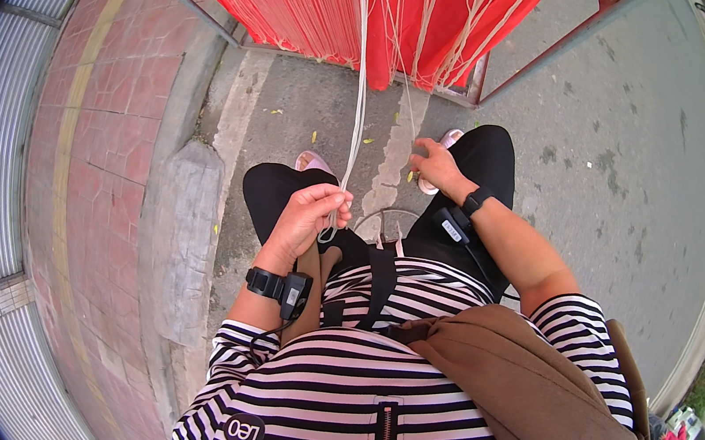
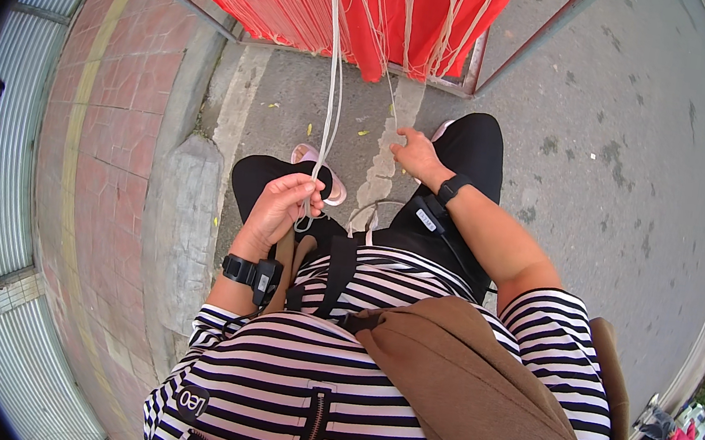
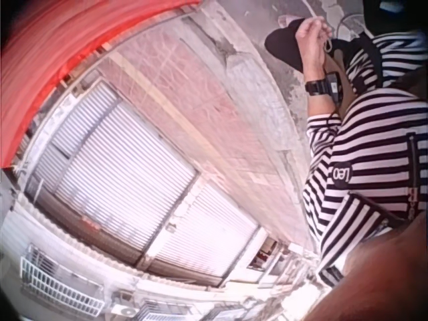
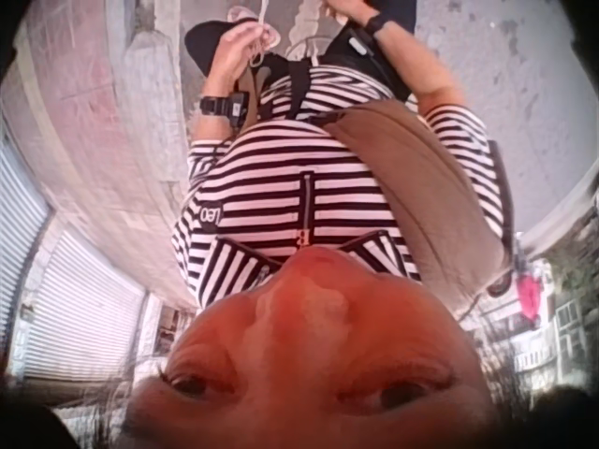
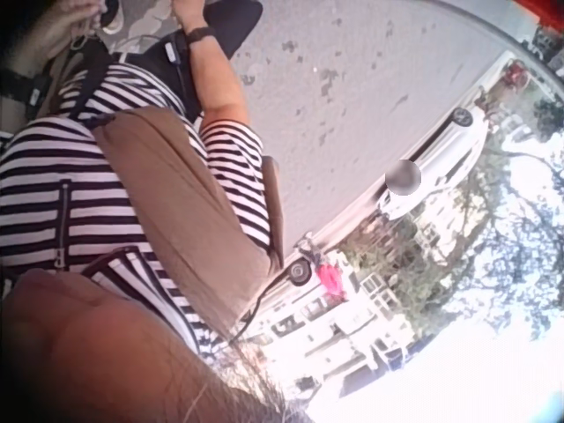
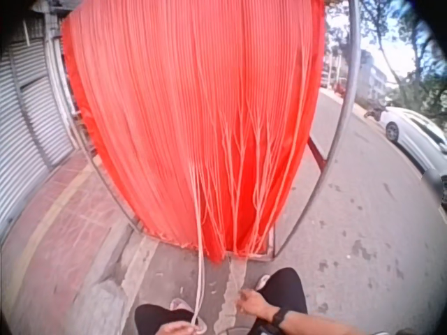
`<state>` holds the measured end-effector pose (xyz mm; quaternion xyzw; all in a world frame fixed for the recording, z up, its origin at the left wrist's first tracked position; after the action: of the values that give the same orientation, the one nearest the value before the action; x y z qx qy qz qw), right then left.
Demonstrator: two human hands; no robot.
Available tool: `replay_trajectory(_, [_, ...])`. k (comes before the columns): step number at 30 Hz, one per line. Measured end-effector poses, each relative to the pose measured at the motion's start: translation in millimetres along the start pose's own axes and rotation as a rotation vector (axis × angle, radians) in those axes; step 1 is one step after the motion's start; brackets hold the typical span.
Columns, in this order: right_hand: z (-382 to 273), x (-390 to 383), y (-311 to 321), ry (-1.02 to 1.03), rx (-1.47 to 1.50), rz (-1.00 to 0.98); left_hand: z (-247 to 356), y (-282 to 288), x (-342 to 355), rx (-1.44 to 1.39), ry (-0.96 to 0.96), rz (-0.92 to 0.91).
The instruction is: The person sits on a sidewalk and repeatedly unties and reties small white cords attached to a red net. They separate strands, pull them through loops, and tighten knots by hand. The net remains draped over a nearby structure throughout the clip.
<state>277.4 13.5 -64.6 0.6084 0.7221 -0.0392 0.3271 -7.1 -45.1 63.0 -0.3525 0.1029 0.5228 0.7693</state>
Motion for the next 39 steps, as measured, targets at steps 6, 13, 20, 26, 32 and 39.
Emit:
replay_trajectory(6, [-21, -3, 5, 0.116, 0.111, 0.057, -7, -1, 0, 0.025, 0.065, -0.029])
replay_trajectory(13, [-79, -38, -17, 0.114, 0.390, -0.370, -12, -4, 3, 0.031, 0.084, -0.010])
replay_trajectory(20, [-94, -76, -36, 0.044, 0.551, -0.542, -18, -7, 11, 0.023, 0.059, 0.021])
replay_trajectory(26, [-92, -78, -35, 0.049, 0.514, -0.546, -19, -9, 14, 0.054, 0.066, 0.046])
replay_trajectory(32, [-91, -79, -36, 0.047, 0.546, -0.518, -20, -8, 14, 0.069, 0.074, 0.067])
replay_trajectory(39, [-95, -85, -37, 0.002, 0.572, -0.510, -19, -8, 13, 0.067, 0.060, 0.062])
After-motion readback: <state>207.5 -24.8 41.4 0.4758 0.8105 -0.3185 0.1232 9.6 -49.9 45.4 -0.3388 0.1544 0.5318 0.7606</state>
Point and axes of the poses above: each hand's wrist, its own x-axis towards the middle knuckle, its own y-axis out of the back of the hand, z = x × y, the point moved 1 cm from there along x, towards the middle knuckle, and after that the axes turned 3 degrees about x, right-handed, at the moved point
